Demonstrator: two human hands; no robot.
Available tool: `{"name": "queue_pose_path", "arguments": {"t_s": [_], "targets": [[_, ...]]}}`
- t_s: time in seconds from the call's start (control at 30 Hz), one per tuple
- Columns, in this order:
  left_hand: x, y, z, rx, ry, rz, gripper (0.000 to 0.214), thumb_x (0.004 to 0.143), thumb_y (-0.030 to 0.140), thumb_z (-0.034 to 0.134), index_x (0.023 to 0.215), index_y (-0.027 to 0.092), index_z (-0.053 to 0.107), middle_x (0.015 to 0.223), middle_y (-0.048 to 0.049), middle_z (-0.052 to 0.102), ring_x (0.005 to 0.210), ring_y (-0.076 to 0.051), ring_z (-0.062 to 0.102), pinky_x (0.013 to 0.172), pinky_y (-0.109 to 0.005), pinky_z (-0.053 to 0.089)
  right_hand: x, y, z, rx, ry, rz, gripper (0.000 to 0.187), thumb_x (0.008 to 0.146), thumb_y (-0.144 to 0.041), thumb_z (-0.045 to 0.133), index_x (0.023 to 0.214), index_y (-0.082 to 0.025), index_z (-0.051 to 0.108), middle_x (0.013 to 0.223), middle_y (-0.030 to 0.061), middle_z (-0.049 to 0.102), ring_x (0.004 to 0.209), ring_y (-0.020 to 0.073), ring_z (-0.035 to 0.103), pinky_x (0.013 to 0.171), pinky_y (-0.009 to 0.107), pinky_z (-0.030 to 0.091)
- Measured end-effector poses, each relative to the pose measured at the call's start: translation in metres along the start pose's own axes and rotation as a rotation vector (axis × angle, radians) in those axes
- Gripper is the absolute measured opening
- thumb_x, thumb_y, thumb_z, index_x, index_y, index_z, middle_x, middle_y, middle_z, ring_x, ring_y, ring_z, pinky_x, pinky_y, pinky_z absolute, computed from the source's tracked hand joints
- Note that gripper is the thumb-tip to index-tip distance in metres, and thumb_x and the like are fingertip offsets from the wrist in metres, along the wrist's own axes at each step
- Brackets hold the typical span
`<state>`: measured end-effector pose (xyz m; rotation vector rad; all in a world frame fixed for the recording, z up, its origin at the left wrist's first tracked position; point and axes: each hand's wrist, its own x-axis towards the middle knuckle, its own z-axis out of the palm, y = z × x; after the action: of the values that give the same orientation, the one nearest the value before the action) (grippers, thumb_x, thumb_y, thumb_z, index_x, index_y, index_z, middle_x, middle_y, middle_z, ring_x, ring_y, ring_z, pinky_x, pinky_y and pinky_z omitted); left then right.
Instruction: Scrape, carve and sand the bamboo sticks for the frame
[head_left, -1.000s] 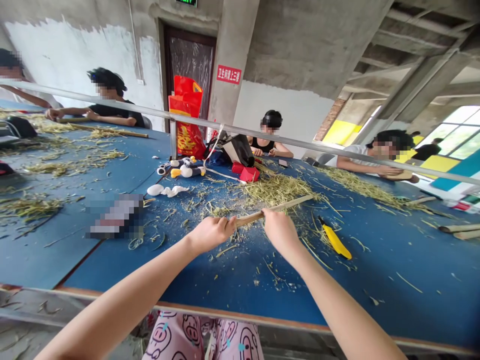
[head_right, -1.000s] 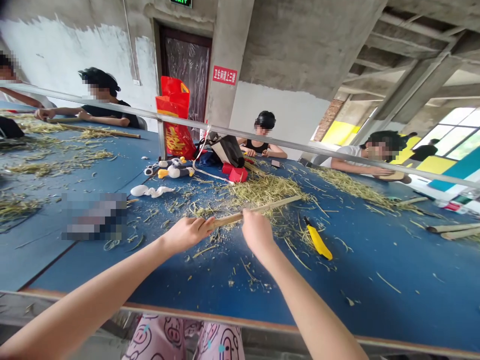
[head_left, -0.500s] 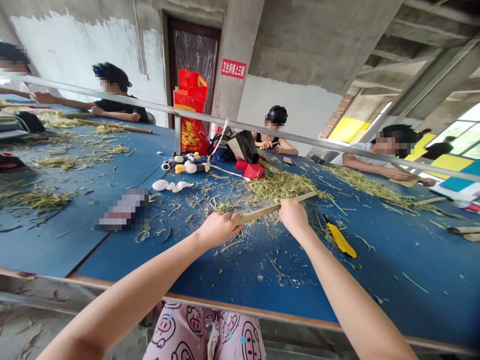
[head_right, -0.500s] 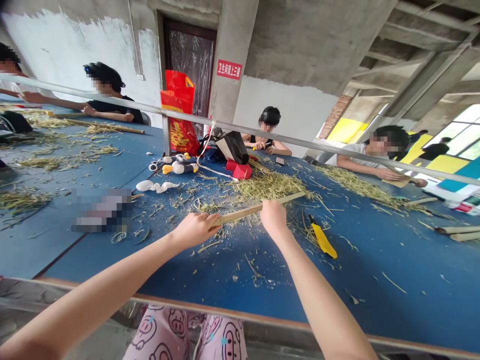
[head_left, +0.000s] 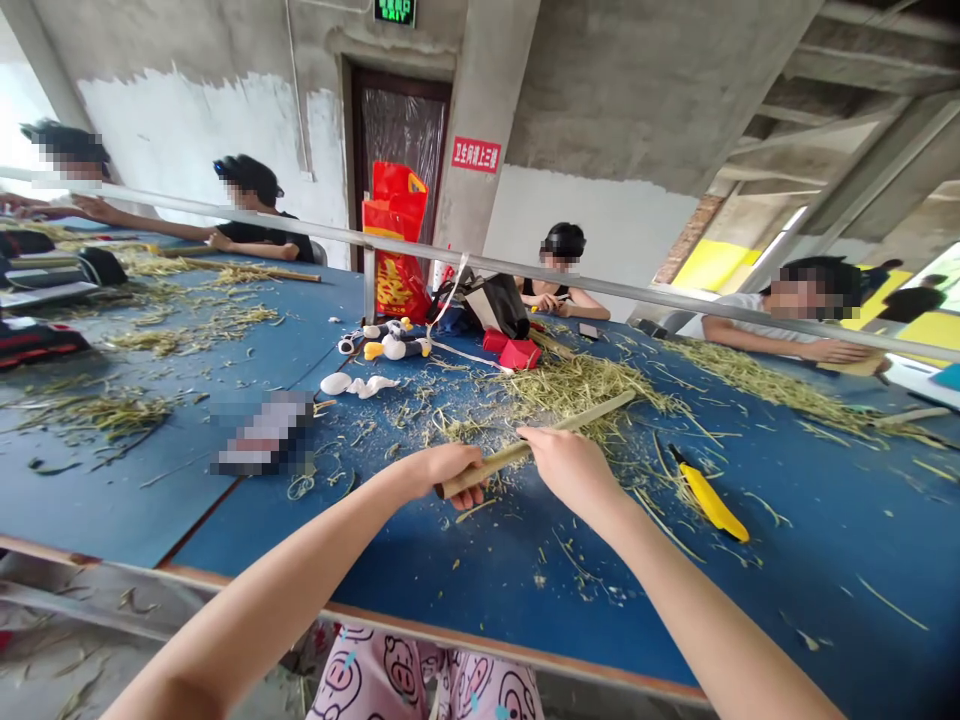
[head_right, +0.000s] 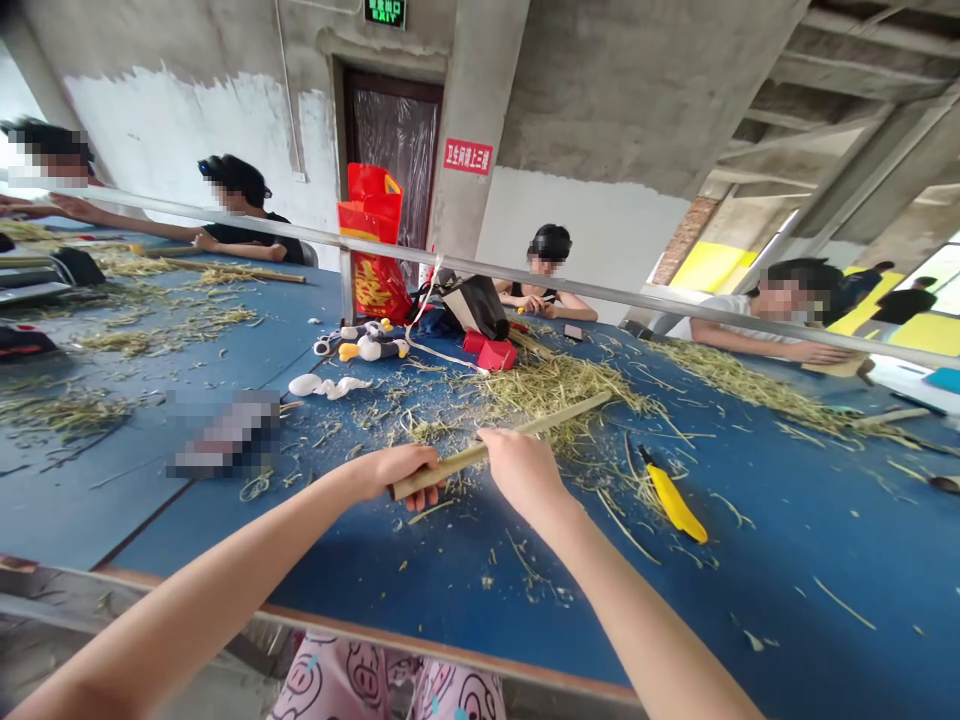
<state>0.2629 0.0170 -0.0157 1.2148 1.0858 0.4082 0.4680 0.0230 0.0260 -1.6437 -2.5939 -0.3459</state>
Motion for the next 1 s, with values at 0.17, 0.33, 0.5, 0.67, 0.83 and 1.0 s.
{"name": "queue_pose_path", "arguments": {"t_s": [0.17,0.33,0.5,0.67,0.83,1.0], "targets": [[-0.005,0.002,0.0,-0.13,-0.066,0.034,0.046,0.089,0.059,0.051,0.095,0.015,0.063,0.054,0.0069,0.041,0.037,-0.004,0.028,0.035,-0.016,0.022,-0.01,-0.001,0.014,0.054,0.192,-0.033,0.039,0.095,-0.024,0.047,0.134,-0.022,0.055,0.113,0.0074,0.073,0.09,0.0216,0.072,0.069,0.028,0.054],[-0.019,0.004,-0.007,-0.131,-0.076,0.194,0.052,0.082,0.065,0.06,0.101,0.017,0.062,0.058,0.0088,0.036,0.039,-0.002,0.025,0.035,-0.016,0.022,-0.018,0.009,0.029,0.236,0.555,-0.013,0.03,0.097,-0.024,0.045,0.124,-0.018,0.057,0.111,0.011,0.073,0.089,0.0199,0.073,0.07,0.026,0.055],[-0.027,0.012,-0.011,-0.336,-0.114,0.353,0.033,0.088,0.048,0.057,0.103,0.019,0.051,0.073,0.0022,0.055,0.049,-0.007,0.051,0.043,-0.019,0.041,-0.018,0.014,0.037,0.424,0.872,0.006,0.031,0.097,-0.029,0.05,0.126,-0.017,0.051,0.121,0.0163,0.068,0.107,0.0231,0.069,0.087,0.033,0.057],[-0.014,0.005,-0.014,-0.404,0.038,0.282,0.025,0.081,0.035,0.058,0.099,0.021,0.048,0.067,0.0064,0.046,0.042,-0.004,0.036,0.037,-0.016,0.027,-0.015,0.007,0.042,0.431,0.796,-0.185,0.018,0.096,-0.02,0.049,0.112,-0.021,0.058,0.124,0.0115,0.068,0.112,0.0201,0.066,0.091,0.033,0.056],[-0.004,-0.002,-0.012,-0.35,0.206,0.269,0.035,0.083,0.046,0.06,0.105,0.024,0.044,0.063,0.0097,0.04,0.04,-0.003,0.027,0.036,-0.016,0.021,-0.017,-0.003,0.03,0.403,0.738,-0.162,0.019,0.093,-0.024,0.054,0.11,-0.022,0.062,0.113,0.0086,0.07,0.104,0.0191,0.068,0.088,0.029,0.054],[-0.01,0.0,-0.009,-0.24,0.222,0.35,0.049,0.084,0.064,0.055,0.106,0.021,0.048,0.065,0.0074,0.044,0.042,-0.004,0.031,0.036,-0.016,0.027,-0.01,0.0,0.011,0.445,0.585,-0.107,0.013,0.094,-0.031,0.053,0.101,-0.021,0.058,0.103,0.0076,0.067,0.088,0.018,0.069,0.073,0.026,0.053]]}}
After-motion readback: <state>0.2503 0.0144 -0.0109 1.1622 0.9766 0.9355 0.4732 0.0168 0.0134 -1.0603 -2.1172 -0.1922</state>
